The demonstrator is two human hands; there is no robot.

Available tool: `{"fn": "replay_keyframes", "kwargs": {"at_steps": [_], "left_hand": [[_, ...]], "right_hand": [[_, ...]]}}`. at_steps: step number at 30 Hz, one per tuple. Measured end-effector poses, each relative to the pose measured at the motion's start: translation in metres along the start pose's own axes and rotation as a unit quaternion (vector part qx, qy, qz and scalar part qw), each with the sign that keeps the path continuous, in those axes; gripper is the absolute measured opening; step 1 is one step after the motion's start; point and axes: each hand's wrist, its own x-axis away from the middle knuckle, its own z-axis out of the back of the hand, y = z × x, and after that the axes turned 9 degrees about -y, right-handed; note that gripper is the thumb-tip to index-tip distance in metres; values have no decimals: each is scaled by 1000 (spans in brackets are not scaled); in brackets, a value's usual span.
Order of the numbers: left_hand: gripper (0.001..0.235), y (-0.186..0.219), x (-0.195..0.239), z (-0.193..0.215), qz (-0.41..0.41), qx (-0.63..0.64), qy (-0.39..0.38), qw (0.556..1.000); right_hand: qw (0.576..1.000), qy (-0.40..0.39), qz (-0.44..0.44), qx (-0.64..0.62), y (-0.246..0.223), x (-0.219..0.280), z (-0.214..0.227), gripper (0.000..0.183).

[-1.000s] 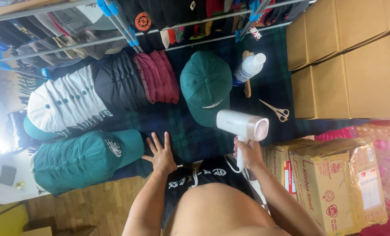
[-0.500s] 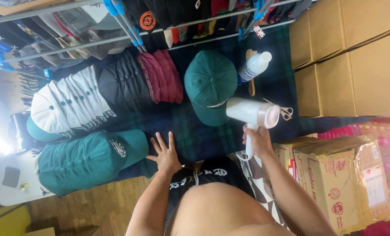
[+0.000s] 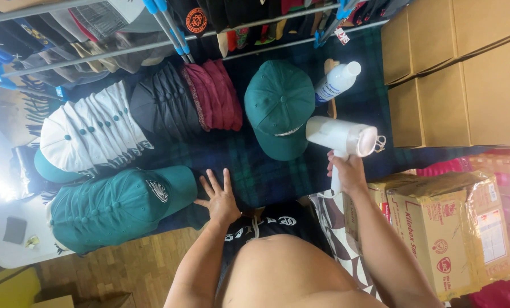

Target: The person uses a hair dryer to dry a green baseball cap on a table, then applies a liquid from a bottle and scrubs the cap with a brush. The person repeats this process on a second white and green baseball cap.

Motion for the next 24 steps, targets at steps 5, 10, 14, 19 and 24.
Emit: {"fn": "replay_keyframes", "kwargs": {"at_steps": [5, 10, 14, 19, 24], "left_hand": [[154, -2, -5, -4, 4, -11, -1, 1000], [152, 0, -1, 0, 6, -13, -8, 1000], [152, 1, 2, 2, 5, -14, -3, 1000], [155, -2, -6, -6, 2, -17, -1, 1000], [155, -1, -7, -10, 2, -11, 18, 1000]], "right_hand": [[1000, -12, 11, -9, -23, 26, -18, 24], [996, -46, 44, 70, -48, 69, -55, 12], [894, -12, 322, 311, 6, 69, -78, 25], [923, -133, 71, 354, -28, 63, -123, 46], [885, -156, 19, 438, -32, 38, -155, 44]]}}
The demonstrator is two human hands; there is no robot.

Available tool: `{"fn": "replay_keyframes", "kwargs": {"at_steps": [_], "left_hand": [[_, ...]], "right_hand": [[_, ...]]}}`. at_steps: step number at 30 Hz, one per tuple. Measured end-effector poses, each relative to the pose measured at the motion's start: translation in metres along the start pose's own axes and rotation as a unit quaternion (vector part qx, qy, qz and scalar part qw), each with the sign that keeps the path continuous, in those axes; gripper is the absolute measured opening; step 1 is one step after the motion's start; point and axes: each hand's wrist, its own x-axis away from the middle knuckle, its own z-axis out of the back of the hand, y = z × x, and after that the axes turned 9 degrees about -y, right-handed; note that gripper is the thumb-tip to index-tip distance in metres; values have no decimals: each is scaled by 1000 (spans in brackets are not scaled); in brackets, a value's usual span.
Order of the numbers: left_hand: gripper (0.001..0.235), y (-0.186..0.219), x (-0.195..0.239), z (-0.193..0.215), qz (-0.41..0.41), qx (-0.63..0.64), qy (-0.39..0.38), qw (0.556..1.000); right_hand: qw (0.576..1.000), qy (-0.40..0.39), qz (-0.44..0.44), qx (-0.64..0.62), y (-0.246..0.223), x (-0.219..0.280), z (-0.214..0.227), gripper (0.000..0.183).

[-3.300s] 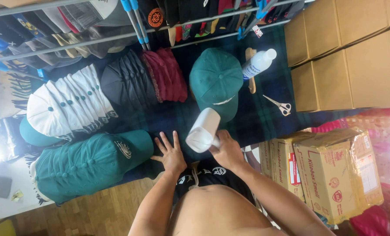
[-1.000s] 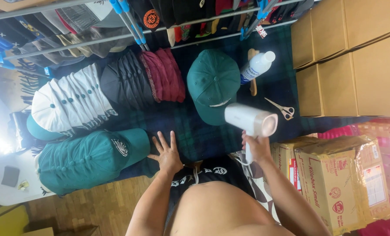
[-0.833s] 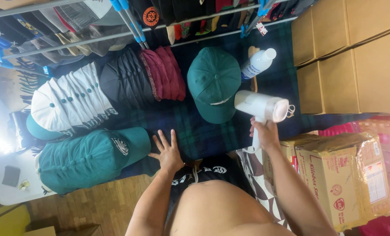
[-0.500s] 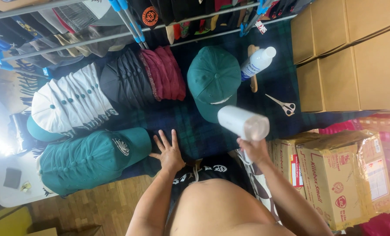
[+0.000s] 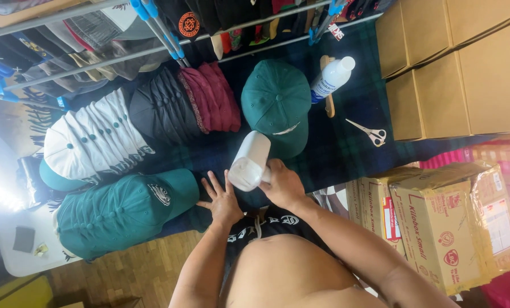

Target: The person uses a hair dryer to dry a green baseball cap on a table, then applies a liquid from a bottle and scrubs the cap with a brush. The person repeats this process on a second white and green baseball cap.

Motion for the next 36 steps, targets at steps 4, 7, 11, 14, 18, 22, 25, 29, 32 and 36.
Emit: {"fn": "replay_keyframes", "kwargs": {"at_steps": [4, 7, 11, 14, 18, 22, 25, 29, 32, 36], "left_hand": [[157, 0, 1, 2, 3, -5, -2, 1000], [154, 1, 3, 4, 7, -10, -10, 1000], [156, 1, 3, 4, 13, -17, -9, 1000], [154, 2, 5, 6, 12, -16, -10, 1000], [153, 3, 6, 7, 9, -5, -11, 1000], [133, 3, 4, 6, 20, -55, -13, 998], [138, 4, 4, 7, 12, -33, -17, 999], [154, 3, 4, 5, 6, -14, -10, 1000], [155, 1, 2, 4, 3, -14, -8, 1000], [157, 1, 1, 3, 0, -10, -14, 1000]], "right_hand": [[1000, -17, -25, -2, 4, 16, 11, 44], [998, 28, 12, 47, 35, 34, 6, 40], [997, 40, -25, 64, 54, 53, 9, 40], [999, 26, -20, 39, 41, 46, 14, 41], [998, 23, 31, 42, -1, 22, 19, 37], [997, 22, 49, 47, -19, 10, 20, 44], [998, 30, 49, 37, -5, 18, 19, 43], [996, 71, 38, 47, 49, 37, 7, 39], [987, 148, 53, 39, 93, 54, -1, 35], [943, 277, 172, -69, 89, 61, 45, 16]]}}
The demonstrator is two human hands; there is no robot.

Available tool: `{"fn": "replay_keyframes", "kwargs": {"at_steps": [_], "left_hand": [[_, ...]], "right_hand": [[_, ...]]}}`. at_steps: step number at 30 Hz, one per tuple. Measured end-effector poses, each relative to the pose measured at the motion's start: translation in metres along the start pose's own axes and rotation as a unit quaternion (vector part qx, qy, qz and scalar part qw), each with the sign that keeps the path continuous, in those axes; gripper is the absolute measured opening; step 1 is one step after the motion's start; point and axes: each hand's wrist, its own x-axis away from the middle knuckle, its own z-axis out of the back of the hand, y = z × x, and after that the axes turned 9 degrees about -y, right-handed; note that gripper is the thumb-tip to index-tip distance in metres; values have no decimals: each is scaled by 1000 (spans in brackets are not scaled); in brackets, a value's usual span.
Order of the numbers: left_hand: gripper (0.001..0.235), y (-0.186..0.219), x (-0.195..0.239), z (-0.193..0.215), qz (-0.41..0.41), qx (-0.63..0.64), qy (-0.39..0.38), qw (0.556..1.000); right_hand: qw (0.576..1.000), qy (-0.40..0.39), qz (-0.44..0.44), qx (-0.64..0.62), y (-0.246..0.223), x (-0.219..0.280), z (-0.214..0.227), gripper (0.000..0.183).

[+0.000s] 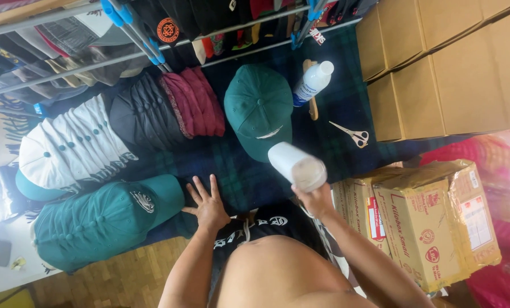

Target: The person uses a hair dryer to dry a green baseball cap on a table, then applies a liquid from a bottle and scrubs the cap with a brush. The person repeats this process on a second white and green baseball cap.

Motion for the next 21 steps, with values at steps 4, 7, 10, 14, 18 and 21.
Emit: {"fn": "replay_keyframes", "kwargs": {"at_steps": [4, 7, 10, 14, 18, 21], "left_hand": [[155, 3, 1, 1, 10, -3, 3, 1000], [155, 4, 3, 3, 16, -1, 4, 1000], [155, 5, 5, 4, 27, -13, -2, 1000], [155, 5, 4, 2, 26, -15, -6, 1000], [157, 4, 3, 4, 19, -7, -12, 1000], [157, 5, 3, 5, 26, -14, -14, 999]], "right_hand": [[874, -5, -281, -395, 51, -2, -10, 33], [856, 36, -282, -431, 73, -21, -10, 38], [850, 42, -285, -442, 77, -40, -1, 36], [854, 14, -307, -419, 63, -50, 12, 34], [855, -1, -320, -409, 51, -24, 3, 34], [869, -5, -318, -379, 31, -6, 1, 40]]}}
